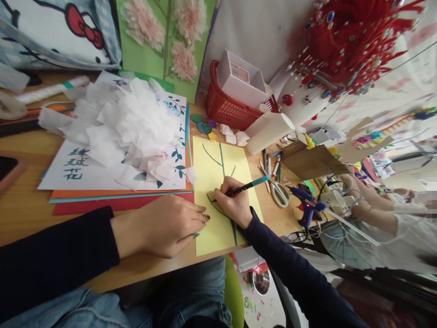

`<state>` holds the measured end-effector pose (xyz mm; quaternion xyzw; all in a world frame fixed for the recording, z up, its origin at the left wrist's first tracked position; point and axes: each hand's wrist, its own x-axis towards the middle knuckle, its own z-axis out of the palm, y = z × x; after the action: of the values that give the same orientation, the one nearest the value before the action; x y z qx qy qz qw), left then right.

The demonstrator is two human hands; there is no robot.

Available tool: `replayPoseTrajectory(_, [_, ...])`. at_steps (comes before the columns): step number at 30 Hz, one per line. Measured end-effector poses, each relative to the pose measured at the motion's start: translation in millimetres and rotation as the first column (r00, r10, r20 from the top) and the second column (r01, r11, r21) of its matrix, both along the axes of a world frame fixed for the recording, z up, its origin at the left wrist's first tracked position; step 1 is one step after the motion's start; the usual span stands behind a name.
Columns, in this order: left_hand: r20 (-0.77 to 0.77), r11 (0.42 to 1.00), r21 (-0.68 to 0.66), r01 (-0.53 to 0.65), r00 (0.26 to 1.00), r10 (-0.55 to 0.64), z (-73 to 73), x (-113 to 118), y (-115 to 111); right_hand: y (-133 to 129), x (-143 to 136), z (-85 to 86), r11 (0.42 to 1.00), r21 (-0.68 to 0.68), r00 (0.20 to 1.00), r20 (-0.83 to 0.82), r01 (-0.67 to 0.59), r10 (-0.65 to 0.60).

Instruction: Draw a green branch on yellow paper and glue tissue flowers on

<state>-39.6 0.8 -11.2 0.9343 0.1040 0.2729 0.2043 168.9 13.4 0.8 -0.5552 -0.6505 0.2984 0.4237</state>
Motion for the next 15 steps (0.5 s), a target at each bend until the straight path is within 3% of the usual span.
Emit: replayPoseTrajectory(15, [-0.001,0.999,0.044,-0.004,1.0,0.005,3.0,-2,0,-19,13,6.0,0.999,-0.038,0.999,0.045,0.017,-0.015])
